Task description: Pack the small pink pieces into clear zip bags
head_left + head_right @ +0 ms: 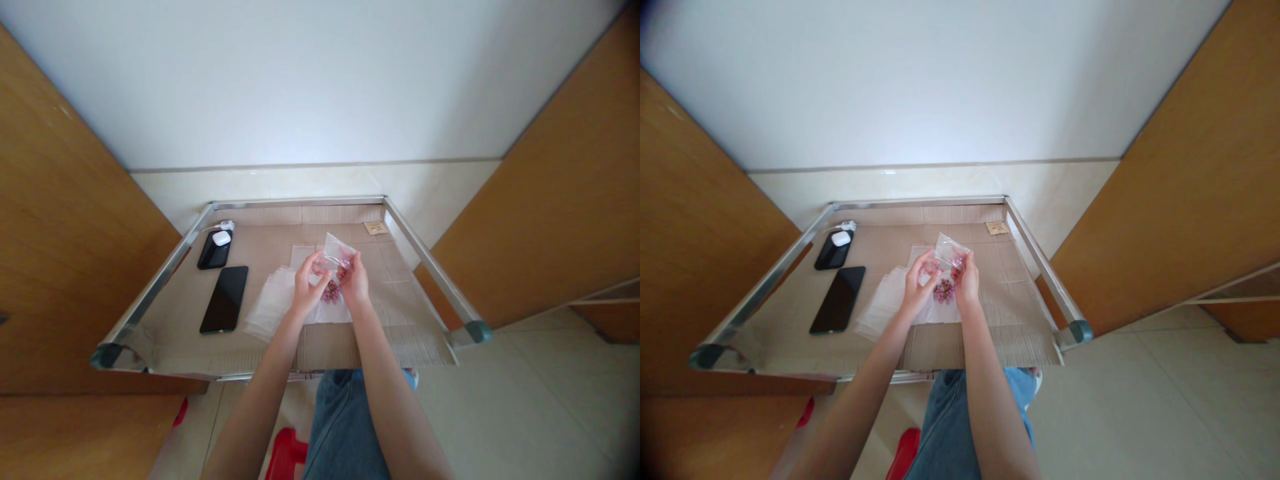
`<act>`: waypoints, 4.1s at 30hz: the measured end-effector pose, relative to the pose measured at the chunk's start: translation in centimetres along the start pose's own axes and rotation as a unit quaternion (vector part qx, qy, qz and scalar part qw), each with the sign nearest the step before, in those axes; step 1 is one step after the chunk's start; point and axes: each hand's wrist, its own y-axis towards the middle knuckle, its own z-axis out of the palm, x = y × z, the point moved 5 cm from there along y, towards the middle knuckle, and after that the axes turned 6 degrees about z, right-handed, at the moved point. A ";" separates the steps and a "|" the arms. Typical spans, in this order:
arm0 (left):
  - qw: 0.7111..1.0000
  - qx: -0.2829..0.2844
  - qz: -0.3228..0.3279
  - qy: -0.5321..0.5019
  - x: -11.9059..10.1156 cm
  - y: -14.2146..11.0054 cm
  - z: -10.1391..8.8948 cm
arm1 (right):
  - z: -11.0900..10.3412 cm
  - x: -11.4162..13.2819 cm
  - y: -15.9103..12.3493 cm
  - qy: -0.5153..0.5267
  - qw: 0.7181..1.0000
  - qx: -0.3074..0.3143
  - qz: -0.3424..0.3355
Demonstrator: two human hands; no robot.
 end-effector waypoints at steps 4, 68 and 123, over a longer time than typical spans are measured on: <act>1.000 0.005 0.019 0.007 -0.4 0.0 0.0 | 0.1 0.0 0.0 0.030 0.999 0.013 0.023; 0.951 -0.093 0.185 0.229 -2.3 -0.7 -0.7 | 0.6 -0.2 -0.8 0.111 0.978 0.052 0.171; 0.953 -0.161 0.142 0.215 -2.2 -0.6 -1.8 | 0.7 -0.1 -0.9 -0.340 0.917 -0.041 -0.206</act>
